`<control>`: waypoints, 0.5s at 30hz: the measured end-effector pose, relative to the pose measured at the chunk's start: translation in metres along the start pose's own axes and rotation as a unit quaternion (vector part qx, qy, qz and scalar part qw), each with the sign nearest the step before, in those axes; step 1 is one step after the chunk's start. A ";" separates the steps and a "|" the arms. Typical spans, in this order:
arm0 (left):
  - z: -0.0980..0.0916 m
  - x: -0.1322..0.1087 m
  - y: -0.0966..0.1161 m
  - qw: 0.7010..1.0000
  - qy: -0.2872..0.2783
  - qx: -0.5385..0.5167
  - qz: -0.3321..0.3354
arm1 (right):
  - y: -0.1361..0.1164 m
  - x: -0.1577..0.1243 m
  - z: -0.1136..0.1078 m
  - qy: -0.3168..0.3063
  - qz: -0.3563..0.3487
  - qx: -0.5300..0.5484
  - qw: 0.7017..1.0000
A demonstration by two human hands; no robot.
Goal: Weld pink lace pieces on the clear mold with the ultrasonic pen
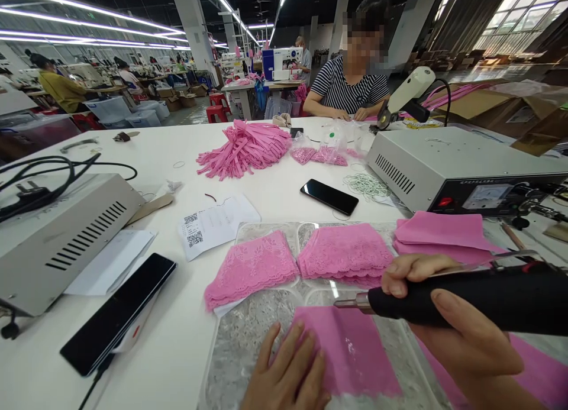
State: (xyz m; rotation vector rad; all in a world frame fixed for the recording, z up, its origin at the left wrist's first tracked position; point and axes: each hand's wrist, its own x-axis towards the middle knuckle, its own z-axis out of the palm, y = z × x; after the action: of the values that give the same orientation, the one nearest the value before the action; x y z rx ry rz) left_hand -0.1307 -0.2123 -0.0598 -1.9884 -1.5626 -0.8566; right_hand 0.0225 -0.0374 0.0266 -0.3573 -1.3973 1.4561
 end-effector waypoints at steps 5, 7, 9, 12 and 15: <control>-0.001 0.000 -0.002 1.000 -0.007 0.008 0.010 | 0.002 0.000 0.004 -0.005 0.002 -0.011 1.000; -0.002 0.000 -0.002 1.000 -0.008 0.008 0.011 | 0.002 0.000 0.005 -0.006 0.005 -0.007 1.000; -0.002 0.001 -0.003 1.000 -0.011 0.007 0.015 | 0.002 0.000 0.005 -0.012 0.006 -0.006 1.000; -0.002 0.001 -0.002 1.000 -0.009 0.002 0.010 | 0.002 0.001 0.006 -0.021 0.003 -0.006 1.000; -0.001 0.002 -0.002 1.000 0.001 -0.006 0.002 | 0.003 0.001 0.009 -0.022 0.001 -0.004 1.000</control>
State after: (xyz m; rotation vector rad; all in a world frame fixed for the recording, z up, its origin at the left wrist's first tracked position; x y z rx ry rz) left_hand -0.1325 -0.2114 -0.0579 -1.9989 -1.5546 -0.8673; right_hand 0.0140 -0.0407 0.0266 -0.3326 -1.4383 1.4678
